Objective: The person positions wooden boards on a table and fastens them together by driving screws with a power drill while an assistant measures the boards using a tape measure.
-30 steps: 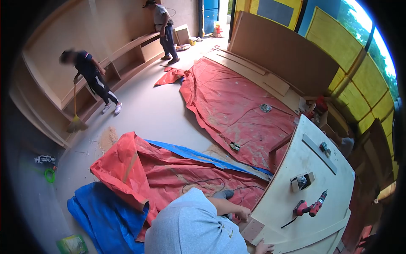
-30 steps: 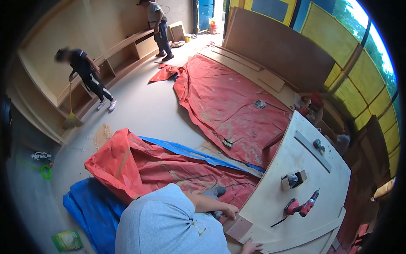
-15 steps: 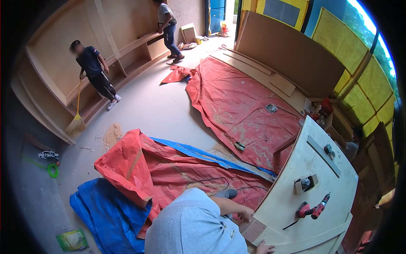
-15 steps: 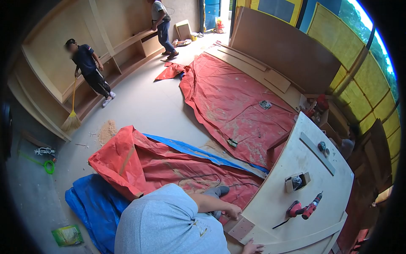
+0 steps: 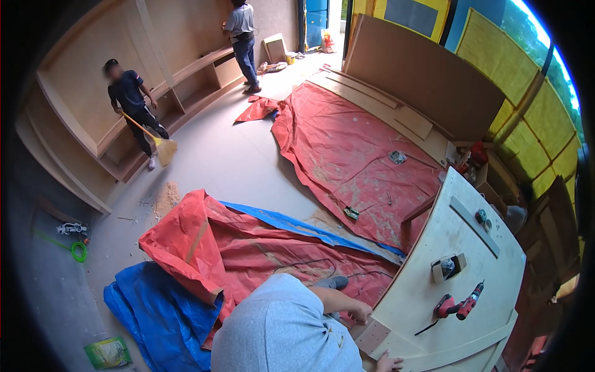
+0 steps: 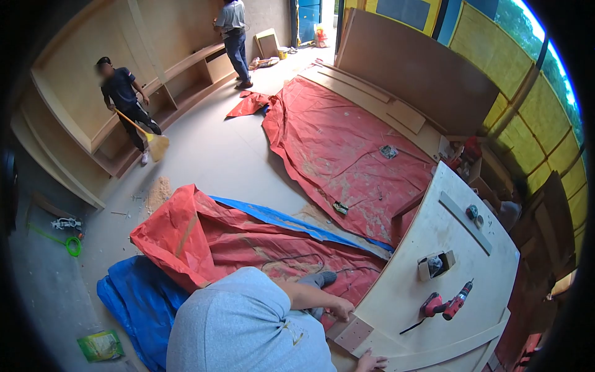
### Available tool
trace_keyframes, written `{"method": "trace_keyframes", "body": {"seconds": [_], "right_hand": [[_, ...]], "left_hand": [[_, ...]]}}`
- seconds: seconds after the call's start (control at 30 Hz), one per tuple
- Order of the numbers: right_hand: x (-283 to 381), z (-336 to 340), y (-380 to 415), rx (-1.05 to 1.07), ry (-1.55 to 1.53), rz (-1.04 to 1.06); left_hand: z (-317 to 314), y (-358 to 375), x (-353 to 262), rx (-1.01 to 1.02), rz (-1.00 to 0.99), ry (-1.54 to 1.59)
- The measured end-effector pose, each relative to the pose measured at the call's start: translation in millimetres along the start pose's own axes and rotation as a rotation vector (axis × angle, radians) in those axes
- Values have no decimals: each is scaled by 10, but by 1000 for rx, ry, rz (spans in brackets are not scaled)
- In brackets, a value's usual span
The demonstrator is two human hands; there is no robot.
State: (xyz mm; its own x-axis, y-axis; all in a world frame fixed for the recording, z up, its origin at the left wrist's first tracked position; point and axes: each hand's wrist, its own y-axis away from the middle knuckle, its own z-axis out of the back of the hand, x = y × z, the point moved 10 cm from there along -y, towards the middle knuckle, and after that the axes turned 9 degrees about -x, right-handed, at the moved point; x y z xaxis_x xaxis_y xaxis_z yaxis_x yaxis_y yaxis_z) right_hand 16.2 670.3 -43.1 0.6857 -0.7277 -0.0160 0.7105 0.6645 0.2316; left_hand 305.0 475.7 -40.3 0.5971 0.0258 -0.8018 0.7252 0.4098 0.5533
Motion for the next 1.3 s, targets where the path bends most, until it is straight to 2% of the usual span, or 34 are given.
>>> {"method": "trace_keyframes", "body": {"seconds": [0.13, 0.23, 0.3, 0.33, 0.37, 0.4, 0.43, 0.47, 0.5, 0.53, 0.57, 0.6, 0.63, 0.67, 0.73, 0.77, 0.87, 0.93, 1.07, 1.2, 1.3], "right_hand": [[-55, -106, -61, -21, 19, -42], [-28, -199, -113, 89, 138, -52], [48, 344, 172, 19, -201, -321], [-65, -187, -238, 102, -176, -87], [76, 159, 10, 124, -88, -238], [82, 149, 27, 118, -116, -228], [84, 74, 27, 129, -133, -207], [148, 305, 171, -21, -274, -266], [136, 313, 172, -96, -377, -234], [124, 348, 220, -96, -425, -312], [123, 447, 372, -125, -544, -364], [82, 435, 448, -135, -626, -460], [178, 744, 629, -123, -575, -498], [173, 776, 739, -145, -724, -537], [144, 773, 1005, -215, -734, -577], [176, 709, 1154, -229, -760, -615], [252, 463, 1521, -267, -763, -628], [363, 327, 1686, -326, -585, -516], [423, 212, 2017, -348, -528, -450], [392, 179, 2160, -410, -568, -470], [381, 215, 2227, -450, -607, -483]], "left_hand": [[19, 40, -8, 45, 37, -28], [28, 66, -24, 51, 13, -18], [100, 63, 8, -71, 51, -20], [70, -6, -25, -1, -18, -41], [-147, -600, 389, -126, -174, -67], [-199, -436, 375, 42, -47, 1], [-18, -287, 137, -33, -169, -140], [-21, -285, 170, -33, -200, -209], [-77, -347, 298, 83, -74, -153], [-49, -400, 301, 63, -229, -78], [-35, -294, 237, 62, -99, 150], [-20, -281, 207, 93, -65, 82], [-21, -349, 359, 115, -20, 65], [-132, -300, 225, 206, -37, -28], [-39, -55, 73, 120, 100, 140], [-47, -64, 108, 195, 95, 92], [-14, -19, 4, 232, 147, 36], [3, -131, 23, 278, 148, -9], [-7, -182, -18, 379, 178, -130], [-50, -173, -69, 433, 197, -173], [-83, -116, -92, 422, 271, -59]]}}
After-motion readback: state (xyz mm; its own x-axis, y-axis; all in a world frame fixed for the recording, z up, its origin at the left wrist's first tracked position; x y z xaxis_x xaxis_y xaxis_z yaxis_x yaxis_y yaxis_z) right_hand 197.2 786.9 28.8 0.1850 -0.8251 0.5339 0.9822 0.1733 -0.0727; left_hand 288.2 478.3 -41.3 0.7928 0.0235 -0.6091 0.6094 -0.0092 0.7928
